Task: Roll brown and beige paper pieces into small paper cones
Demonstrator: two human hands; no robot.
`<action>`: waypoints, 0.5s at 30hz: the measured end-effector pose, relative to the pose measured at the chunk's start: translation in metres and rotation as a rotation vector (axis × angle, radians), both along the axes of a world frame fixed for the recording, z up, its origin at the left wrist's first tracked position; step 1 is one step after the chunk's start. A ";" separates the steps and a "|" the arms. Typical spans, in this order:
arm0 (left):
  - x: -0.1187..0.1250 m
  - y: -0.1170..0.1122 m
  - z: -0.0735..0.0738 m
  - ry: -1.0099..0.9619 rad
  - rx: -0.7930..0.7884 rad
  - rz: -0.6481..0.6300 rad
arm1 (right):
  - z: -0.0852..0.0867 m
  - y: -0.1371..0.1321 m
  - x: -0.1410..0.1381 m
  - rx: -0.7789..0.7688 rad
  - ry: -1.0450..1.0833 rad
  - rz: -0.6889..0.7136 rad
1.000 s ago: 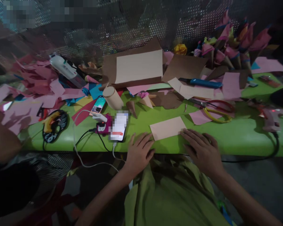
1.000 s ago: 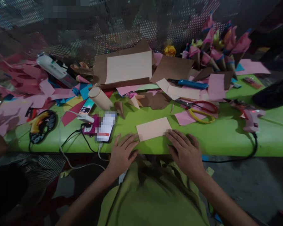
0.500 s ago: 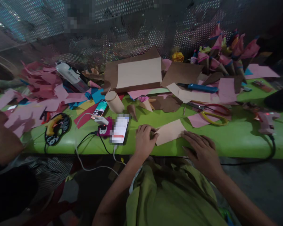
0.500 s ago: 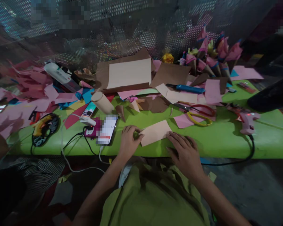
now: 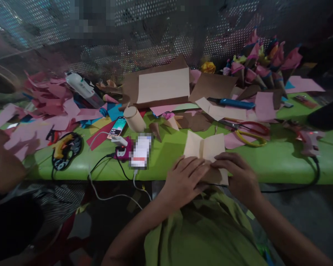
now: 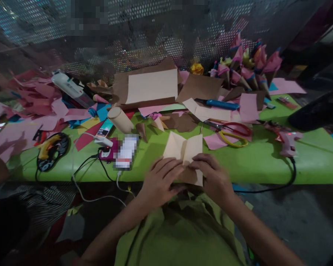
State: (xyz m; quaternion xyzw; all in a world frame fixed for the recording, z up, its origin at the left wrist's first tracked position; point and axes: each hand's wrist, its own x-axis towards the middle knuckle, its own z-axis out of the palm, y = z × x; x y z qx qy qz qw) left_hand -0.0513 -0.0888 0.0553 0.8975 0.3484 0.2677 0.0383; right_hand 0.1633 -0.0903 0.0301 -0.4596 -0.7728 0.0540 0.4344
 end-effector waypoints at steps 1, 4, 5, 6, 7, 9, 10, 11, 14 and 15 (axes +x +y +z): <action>-0.005 0.001 0.000 0.064 -0.034 -0.005 | -0.002 0.000 0.004 -0.018 0.027 0.001; -0.018 0.007 -0.003 0.229 -0.150 0.019 | -0.011 0.000 0.013 -0.092 0.089 0.001; -0.020 0.009 -0.005 0.264 -0.185 0.030 | -0.014 0.001 0.015 -0.113 0.103 0.002; -0.021 0.010 -0.007 0.283 -0.214 0.043 | -0.017 0.001 0.018 -0.134 0.112 0.008; -0.021 0.012 -0.009 0.288 -0.236 0.052 | -0.020 0.002 0.020 -0.153 0.116 0.017; -0.020 0.013 -0.014 0.275 -0.268 0.055 | -0.025 0.003 0.024 -0.201 0.105 0.033; -0.019 0.014 -0.017 0.263 -0.284 0.050 | -0.026 0.004 0.026 -0.230 0.087 0.042; -0.018 0.014 -0.019 0.253 -0.304 0.043 | -0.027 0.005 0.028 -0.262 0.063 0.051; -0.017 0.016 -0.023 0.226 -0.377 0.038 | -0.028 0.006 0.037 -0.344 -0.034 0.068; -0.018 0.017 -0.024 0.214 -0.398 0.044 | -0.028 0.007 0.040 -0.360 -0.063 0.067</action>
